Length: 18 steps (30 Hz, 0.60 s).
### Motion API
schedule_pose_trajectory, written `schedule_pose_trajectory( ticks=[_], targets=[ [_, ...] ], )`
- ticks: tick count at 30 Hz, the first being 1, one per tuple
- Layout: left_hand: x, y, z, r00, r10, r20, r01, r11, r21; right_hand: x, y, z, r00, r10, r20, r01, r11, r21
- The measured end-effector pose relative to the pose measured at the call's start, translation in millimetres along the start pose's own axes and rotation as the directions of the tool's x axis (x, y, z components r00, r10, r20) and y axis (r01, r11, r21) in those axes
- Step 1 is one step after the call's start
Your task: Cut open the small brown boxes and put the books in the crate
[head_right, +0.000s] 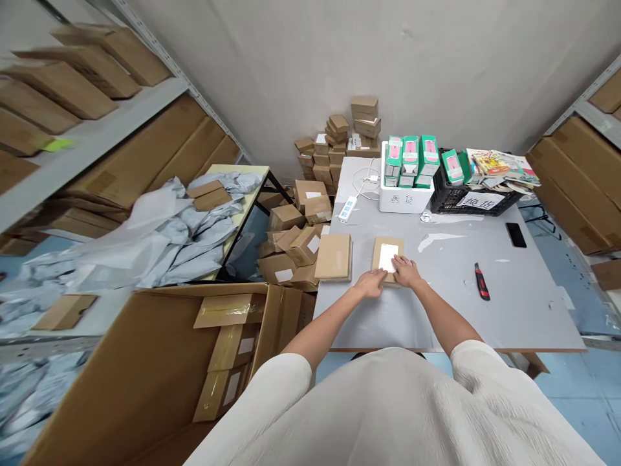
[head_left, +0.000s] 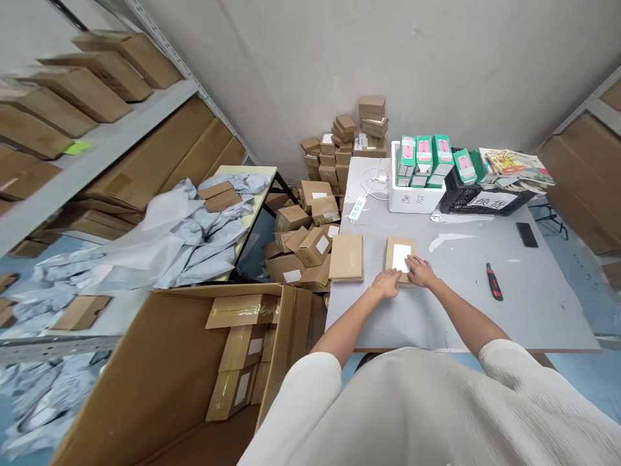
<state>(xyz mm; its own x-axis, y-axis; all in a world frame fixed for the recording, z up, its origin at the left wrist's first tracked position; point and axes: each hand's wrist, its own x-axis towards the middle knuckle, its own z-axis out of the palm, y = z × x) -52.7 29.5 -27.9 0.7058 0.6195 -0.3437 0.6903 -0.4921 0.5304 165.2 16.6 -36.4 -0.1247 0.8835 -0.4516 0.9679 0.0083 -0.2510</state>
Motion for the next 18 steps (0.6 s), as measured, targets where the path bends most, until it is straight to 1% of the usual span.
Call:
schedule_pose_trajectory(
  ticks=[5, 8, 13, 18],
  targets=[
    [8.0, 17.2, 9.1, 0.997, 0.073, 0.01, -0.073, 0.997, 0.001, -20.9, 22.2, 4.4, 0.999, 0.042, -0.027, -0.042, 0.999, 0.006],
    [13.4, 26.7, 13.0, 0.995, 0.097, 0.013, -0.097, 0.995, -0.001, -30.8, 35.9, 6.0, 0.998, 0.05, -0.038, -0.05, 0.999, 0.005],
    [23.4, 43.1, 17.8, 0.996, 0.078, 0.031, -0.079, 0.997, 0.02, -39.5, 56.0, 2.8, 0.999, 0.033, -0.035, -0.034, 0.999, -0.027],
    [33.9, 60.2, 22.4, 0.999, 0.04, 0.013, -0.04, 0.999, -0.014, -36.9, 77.5, -8.5, 1.0, -0.01, -0.004, 0.009, 0.999, -0.038]
  ],
)
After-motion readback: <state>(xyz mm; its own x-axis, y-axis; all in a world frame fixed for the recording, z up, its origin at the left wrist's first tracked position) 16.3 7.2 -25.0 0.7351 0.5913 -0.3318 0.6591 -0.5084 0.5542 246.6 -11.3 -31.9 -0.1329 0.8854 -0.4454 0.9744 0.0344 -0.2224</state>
